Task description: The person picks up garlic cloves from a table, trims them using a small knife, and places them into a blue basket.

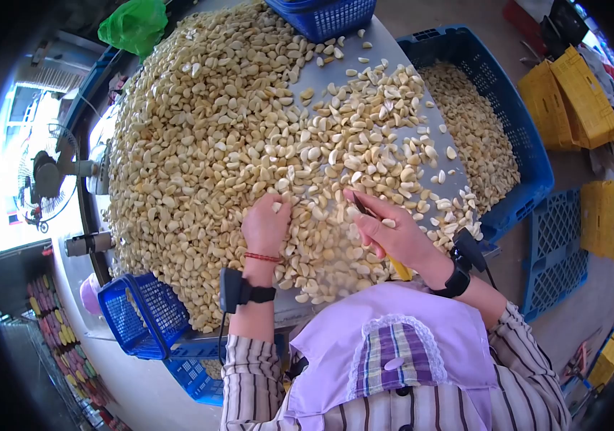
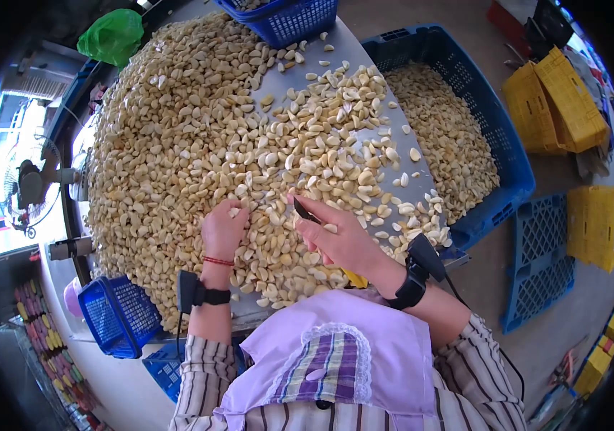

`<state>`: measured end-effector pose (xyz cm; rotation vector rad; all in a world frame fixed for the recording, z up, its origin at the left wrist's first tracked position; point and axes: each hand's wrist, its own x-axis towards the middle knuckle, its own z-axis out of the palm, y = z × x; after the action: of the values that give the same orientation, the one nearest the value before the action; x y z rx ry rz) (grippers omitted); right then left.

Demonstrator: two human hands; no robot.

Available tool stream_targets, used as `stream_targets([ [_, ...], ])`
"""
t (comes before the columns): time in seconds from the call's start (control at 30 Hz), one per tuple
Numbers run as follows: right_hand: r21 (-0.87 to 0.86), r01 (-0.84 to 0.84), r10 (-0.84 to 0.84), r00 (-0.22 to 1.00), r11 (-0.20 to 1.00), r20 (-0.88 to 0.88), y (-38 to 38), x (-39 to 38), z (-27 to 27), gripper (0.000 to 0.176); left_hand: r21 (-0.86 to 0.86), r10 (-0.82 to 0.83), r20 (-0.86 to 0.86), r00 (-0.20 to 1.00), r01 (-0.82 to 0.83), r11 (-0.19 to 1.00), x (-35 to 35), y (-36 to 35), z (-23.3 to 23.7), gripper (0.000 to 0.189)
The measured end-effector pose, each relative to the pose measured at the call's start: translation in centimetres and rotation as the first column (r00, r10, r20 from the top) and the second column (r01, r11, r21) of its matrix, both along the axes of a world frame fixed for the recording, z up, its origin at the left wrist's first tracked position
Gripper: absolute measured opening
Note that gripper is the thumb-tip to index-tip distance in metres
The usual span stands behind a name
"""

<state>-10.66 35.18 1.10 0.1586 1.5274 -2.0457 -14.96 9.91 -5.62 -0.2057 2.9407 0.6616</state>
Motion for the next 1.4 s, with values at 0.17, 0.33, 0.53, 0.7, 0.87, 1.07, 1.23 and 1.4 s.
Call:
stream_targets([
  [0.17,0.093,-0.055,0.060,0.997,0.994,-0.056,0.2,0.2,0.7,0.054,0.547,0.022,0.378,0.926,-0.242,0.801,1.7,0.6,2.2,0.016],
  [0.33,0.125,-0.179,0.198,0.967,0.976,-0.163,-0.7,0.2,1.0,0.061,0.778,-0.222,0.508,0.832,-0.333,0.533,3.0,1.9,6.2,0.018],
  [0.53,0.108,-0.135,0.138,0.990,0.985,-0.025,-0.2,-0.4,0.7,0.060,0.219,0.037,-0.374,0.927,0.049,0.974,-3.1,-2.3,-0.9,0.026],
  [0.7,0.105,-0.079,0.084,0.995,0.991,-0.044,0.0,-0.1,0.3,0.055,0.219,-0.045,-0.312,0.949,0.118,0.969,-4.3,-2.1,-1.8,0.024],
  [0.87,0.026,0.080,-0.081,0.996,0.996,0.035,1.3,-0.5,-0.6,0.052,0.896,-0.012,0.143,0.990,-0.135,-0.423,-1.9,-2.1,1.6,0.019],
  [1.07,-0.039,0.144,-0.141,0.987,0.989,0.080,1.2,-1.1,-0.5,0.051,0.881,0.000,-0.059,0.998,0.052,0.471,-6.6,1.9,0.5,0.012],
  [1.23,0.023,0.118,-0.119,0.993,0.993,0.028,1.5,-1.0,-0.1,0.050,-0.096,-0.389,-0.295,0.873,0.378,0.921,-8.3,5.4,-0.2,0.016],
  [1.4,0.093,0.109,-0.107,0.994,0.990,-0.025,1.7,-0.5,0.4,0.055,0.627,-0.161,0.075,0.984,0.079,0.775,-6.8,4.5,0.4,0.024],
])
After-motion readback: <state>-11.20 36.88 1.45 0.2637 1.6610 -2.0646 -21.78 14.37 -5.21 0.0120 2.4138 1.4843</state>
